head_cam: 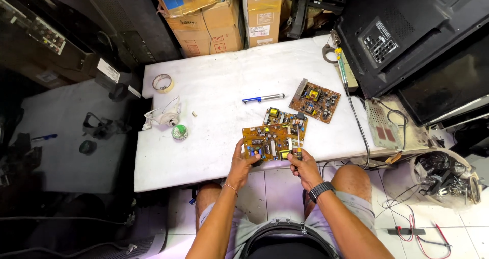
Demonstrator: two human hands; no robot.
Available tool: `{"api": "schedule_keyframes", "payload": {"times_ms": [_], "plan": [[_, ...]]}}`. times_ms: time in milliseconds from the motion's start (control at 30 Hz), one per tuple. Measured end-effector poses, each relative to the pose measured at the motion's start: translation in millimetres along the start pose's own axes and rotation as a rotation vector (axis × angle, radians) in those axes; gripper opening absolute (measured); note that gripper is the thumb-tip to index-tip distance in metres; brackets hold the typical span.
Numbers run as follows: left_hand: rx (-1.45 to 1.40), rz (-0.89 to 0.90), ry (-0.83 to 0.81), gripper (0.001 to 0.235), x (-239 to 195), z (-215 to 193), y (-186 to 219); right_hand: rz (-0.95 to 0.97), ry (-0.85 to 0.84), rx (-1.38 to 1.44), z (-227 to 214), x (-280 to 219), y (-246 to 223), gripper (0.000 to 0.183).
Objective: The person inspects and manipulates several circuit boards on a white workbench using a screwdriver. They point at specific components, flip the boards over, and appear to be diagnosing or repairing the electronics.
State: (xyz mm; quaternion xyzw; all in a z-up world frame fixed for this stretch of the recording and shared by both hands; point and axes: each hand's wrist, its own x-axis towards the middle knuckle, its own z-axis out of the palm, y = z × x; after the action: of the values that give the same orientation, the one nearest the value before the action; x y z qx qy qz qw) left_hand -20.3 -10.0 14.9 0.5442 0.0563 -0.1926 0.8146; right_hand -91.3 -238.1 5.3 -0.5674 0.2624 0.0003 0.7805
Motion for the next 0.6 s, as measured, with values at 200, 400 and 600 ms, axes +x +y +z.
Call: {"api": "schedule_keyframes", "payload": {"times_ms": [200,400,600], "plan": [[-0.133,-0.094,0.076,0.082,10,-6,-2,-0.047,0.089,-0.182,3,15,3,0.037],[-0.1,-0.071,0.099,0.072,25,-17,-19,-0.313,0.332,-0.703,23,10,-18,0.023],[-0.115,-0.057,0.122,0.072,26,-20,-25,-0.468,0.114,-0.927,43,10,-24,0.024]]}}
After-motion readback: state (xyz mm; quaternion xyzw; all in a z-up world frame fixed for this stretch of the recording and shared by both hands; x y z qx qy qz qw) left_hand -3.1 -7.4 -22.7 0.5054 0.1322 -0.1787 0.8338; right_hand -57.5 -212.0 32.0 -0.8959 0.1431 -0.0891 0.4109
